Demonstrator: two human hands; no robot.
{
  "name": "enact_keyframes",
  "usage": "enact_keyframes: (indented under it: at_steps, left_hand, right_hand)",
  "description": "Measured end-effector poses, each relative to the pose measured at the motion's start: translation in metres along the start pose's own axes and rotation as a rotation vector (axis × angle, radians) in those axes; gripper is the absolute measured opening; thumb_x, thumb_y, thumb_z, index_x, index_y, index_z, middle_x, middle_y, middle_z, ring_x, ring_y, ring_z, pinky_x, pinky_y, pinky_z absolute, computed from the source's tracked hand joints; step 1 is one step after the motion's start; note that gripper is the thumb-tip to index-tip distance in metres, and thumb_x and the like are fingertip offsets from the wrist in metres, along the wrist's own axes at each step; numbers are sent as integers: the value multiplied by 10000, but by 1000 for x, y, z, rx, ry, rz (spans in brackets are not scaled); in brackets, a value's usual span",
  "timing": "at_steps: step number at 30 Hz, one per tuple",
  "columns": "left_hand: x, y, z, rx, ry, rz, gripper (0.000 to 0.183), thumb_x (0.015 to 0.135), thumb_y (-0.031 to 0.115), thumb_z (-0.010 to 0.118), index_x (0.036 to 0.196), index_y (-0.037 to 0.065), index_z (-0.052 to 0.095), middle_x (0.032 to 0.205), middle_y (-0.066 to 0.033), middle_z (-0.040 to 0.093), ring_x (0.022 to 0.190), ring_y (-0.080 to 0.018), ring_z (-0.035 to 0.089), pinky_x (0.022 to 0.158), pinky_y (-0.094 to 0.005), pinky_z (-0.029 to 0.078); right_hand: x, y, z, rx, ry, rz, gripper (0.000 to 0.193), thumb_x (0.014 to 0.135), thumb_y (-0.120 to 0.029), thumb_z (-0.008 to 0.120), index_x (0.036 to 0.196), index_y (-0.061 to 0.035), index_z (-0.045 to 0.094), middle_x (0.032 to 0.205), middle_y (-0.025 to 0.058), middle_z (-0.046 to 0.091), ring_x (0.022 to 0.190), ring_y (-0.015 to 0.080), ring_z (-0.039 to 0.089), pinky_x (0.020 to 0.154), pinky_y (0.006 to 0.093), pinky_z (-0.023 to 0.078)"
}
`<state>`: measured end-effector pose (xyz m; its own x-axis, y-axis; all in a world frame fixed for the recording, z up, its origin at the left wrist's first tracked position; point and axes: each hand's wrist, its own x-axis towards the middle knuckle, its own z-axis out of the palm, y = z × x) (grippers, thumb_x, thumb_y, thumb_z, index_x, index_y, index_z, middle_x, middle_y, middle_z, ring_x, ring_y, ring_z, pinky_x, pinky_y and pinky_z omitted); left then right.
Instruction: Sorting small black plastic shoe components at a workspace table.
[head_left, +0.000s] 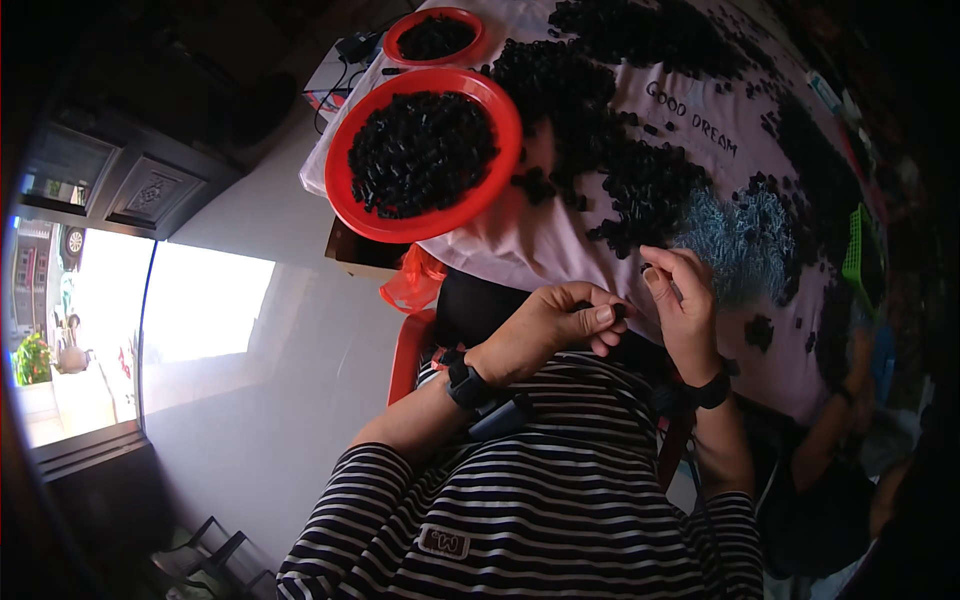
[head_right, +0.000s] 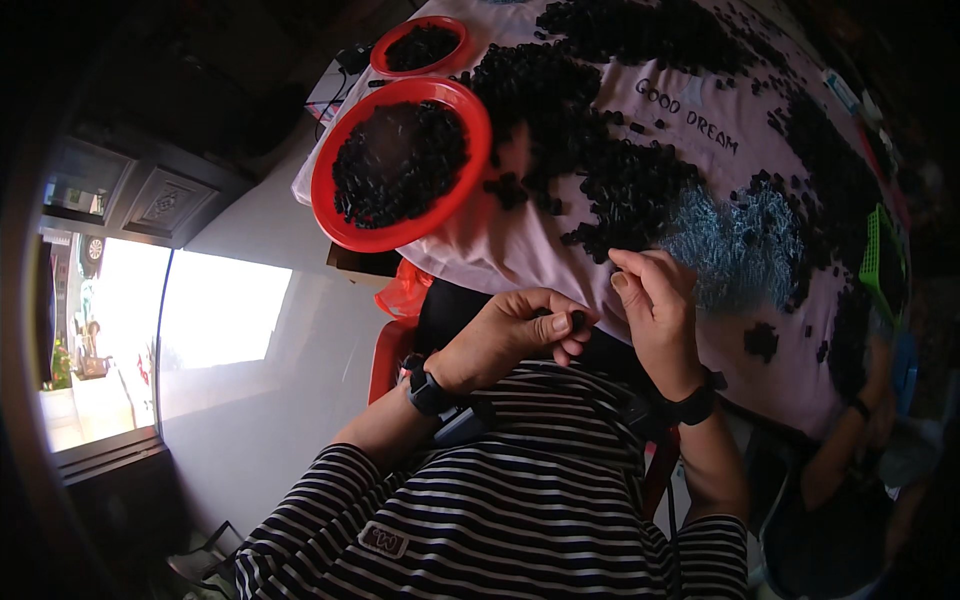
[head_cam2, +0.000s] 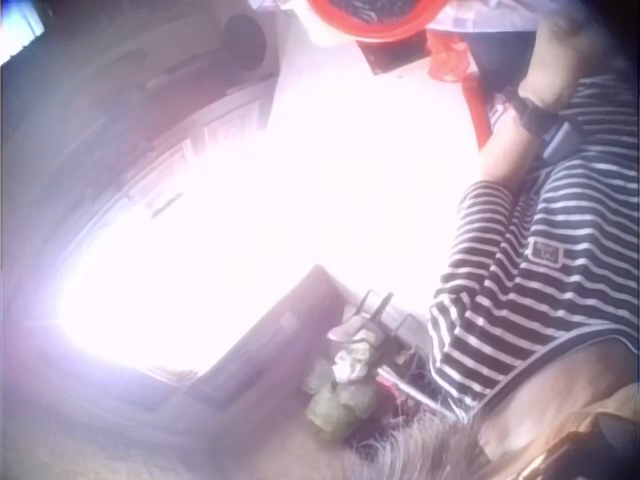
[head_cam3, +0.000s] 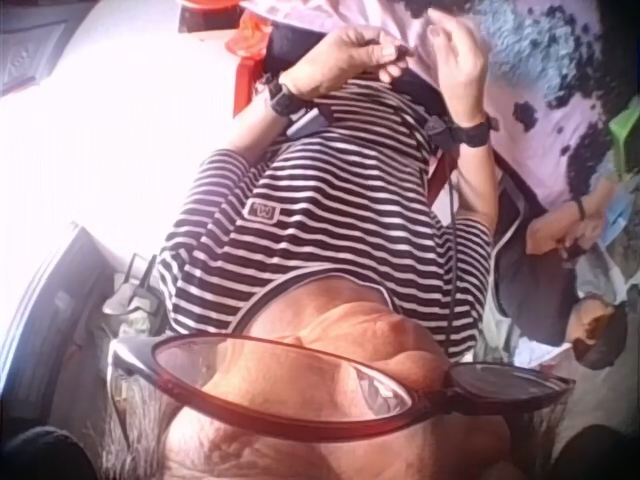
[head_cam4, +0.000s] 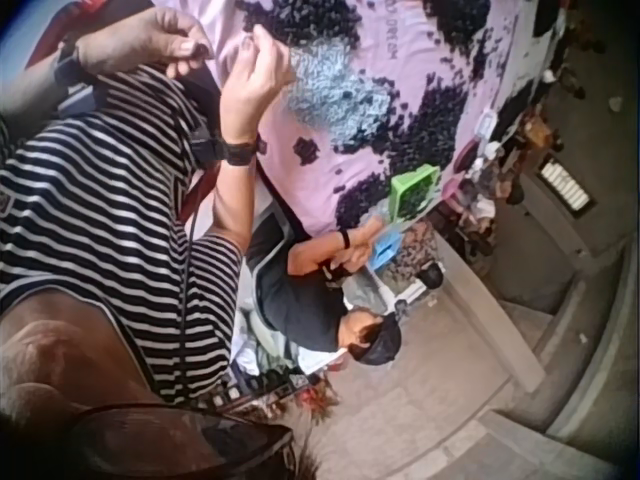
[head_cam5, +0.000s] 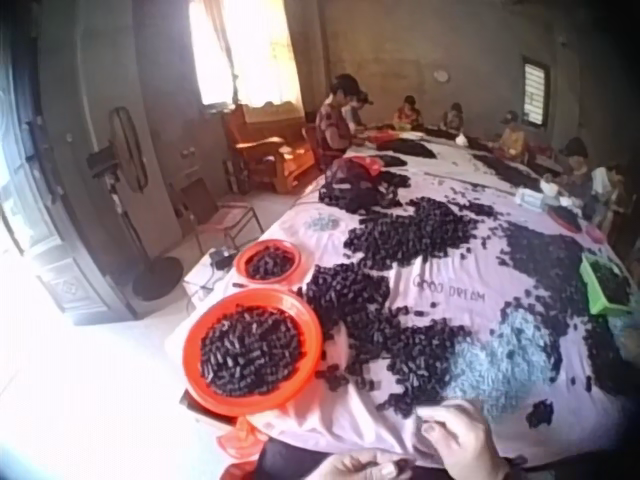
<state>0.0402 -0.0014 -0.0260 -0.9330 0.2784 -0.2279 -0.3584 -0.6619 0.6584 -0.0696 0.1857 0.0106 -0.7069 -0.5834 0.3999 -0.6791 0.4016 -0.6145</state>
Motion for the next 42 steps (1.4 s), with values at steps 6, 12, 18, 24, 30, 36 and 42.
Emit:
enact_keyframes:
  at_steps: [6,12,18,24,30,36,42]
  left_hand:
    - [1,-3,1,16,21,35,286,1022,238,660,1195,11,681,1016,-41,697,894,-109,649,830,-271,545]
    - [-1,0,4,142,64,82,272,999,285,701,1114,39,693,914,13,662,816,-67,591,743,-222,479]
    - [-1,1,7,149,79,79,281,984,304,722,1070,39,692,891,24,650,790,-60,572,735,-215,468]
    - [-1,-2,7,108,77,68,288,977,305,731,1054,30,696,909,17,656,807,-68,576,760,-229,483]
    - [-1,-4,9,75,83,56,286,974,305,734,1038,27,706,921,5,670,820,-71,582,769,-233,487]
    - [-1,-4,8,81,81,70,271,974,295,734,1037,32,714,918,4,677,818,-72,591,760,-234,489]
    - [-2,-5,8,14,91,20,234,987,261,719,1064,40,722,933,13,686,822,-69,601,756,-232,488]
  right_hand:
    - [-6,-25,-15,67,-79,3,150,931,-53,705,1078,-59,735,942,48,663,889,222,582,861,346,426]
    - [-11,-39,-10,-64,-36,-87,143,942,-113,708,1079,-90,742,928,12,658,918,197,534,912,352,372]
    - [-12,-37,-5,-63,-22,-115,145,938,-120,714,1077,-93,745,920,15,660,874,185,558,908,354,374]
    - [-14,-40,-1,10,8,-88,133,934,-103,711,1057,-83,757,904,18,663,866,191,579,891,344,397]
    - [-19,-38,1,178,-5,69,125,942,-79,702,1051,-55,759,907,24,664,873,186,577,856,322,433]
    - [-18,-37,2,183,-17,62,134,934,-73,709,1054,-43,758,917,28,665,878,184,578,830,310,446]
    - [-19,-35,-2,17,-42,-103,230,880,-93,749,1107,-57,742,945,33,658,926,203,587,921,365,411]
